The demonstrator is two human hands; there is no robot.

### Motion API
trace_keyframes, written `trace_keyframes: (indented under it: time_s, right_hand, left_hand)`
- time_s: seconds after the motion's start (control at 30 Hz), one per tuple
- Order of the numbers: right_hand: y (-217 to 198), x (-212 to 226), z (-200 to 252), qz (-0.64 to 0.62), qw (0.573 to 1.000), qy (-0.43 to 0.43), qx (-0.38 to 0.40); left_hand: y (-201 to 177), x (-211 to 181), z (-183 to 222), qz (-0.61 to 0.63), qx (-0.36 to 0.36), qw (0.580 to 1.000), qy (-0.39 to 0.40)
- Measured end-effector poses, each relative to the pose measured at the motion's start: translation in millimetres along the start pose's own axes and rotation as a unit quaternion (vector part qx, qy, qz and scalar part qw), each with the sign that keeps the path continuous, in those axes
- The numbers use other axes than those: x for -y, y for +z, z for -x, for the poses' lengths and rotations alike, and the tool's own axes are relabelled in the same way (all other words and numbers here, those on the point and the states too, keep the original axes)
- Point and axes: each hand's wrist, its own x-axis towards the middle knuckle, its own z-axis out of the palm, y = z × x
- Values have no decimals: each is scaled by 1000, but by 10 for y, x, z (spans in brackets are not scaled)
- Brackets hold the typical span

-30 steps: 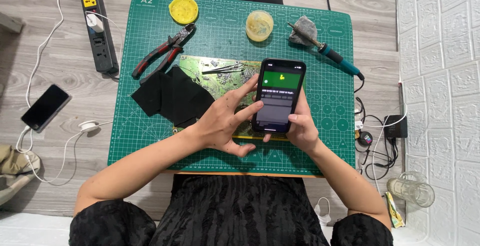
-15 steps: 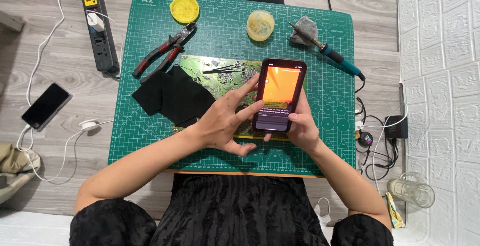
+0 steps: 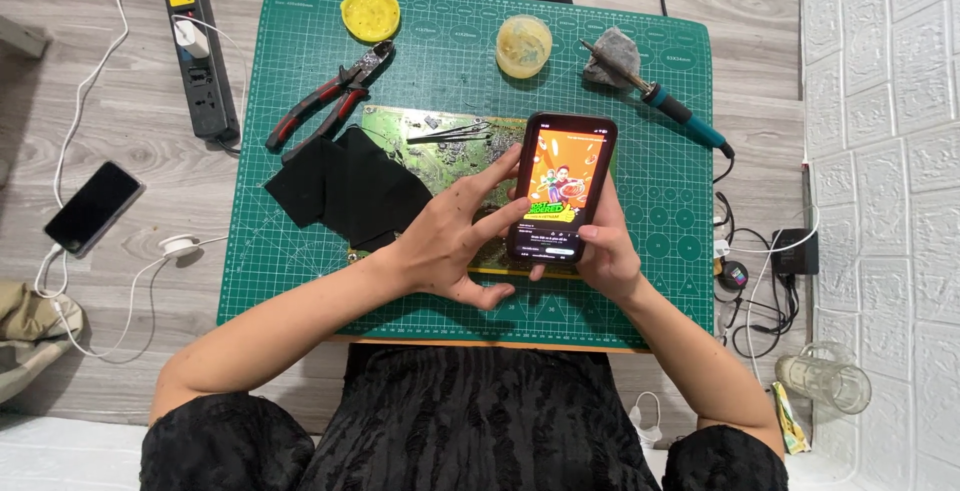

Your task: The person solders electronic components onto a circuit board using a soldering iron.

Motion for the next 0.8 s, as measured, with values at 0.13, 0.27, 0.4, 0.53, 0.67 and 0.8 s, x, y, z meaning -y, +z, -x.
trace_keyframes:
  time_s: [0.13, 0.27, 0.4, 0.53, 0.67, 0.8]
  right_hand:
    - [-28, -20, -18, 23, 1000, 13, -3]
    - [-153, -147, 38, 57, 998, -8, -11]
    - [-72, -85, 35, 150, 988, -15, 15]
    - [-141, -171, 70, 138, 990, 10, 16]
    - [-77, -113, 32, 82, 995, 13, 53]
    - [-16, -25, 6, 59, 995, 41, 74]
  left_hand:
    - [15, 9, 12, -1, 2, 1000, -3]
    - [14, -3, -3, 0, -7, 1000, -4]
    - [3, -76, -76, 8, -41, 999, -10]
    - [35, -92, -64, 42, -57, 997, -39]
    - [122, -28, 38, 54, -64, 994, -67]
    - [73, -38, 25, 66, -74, 992, -80]
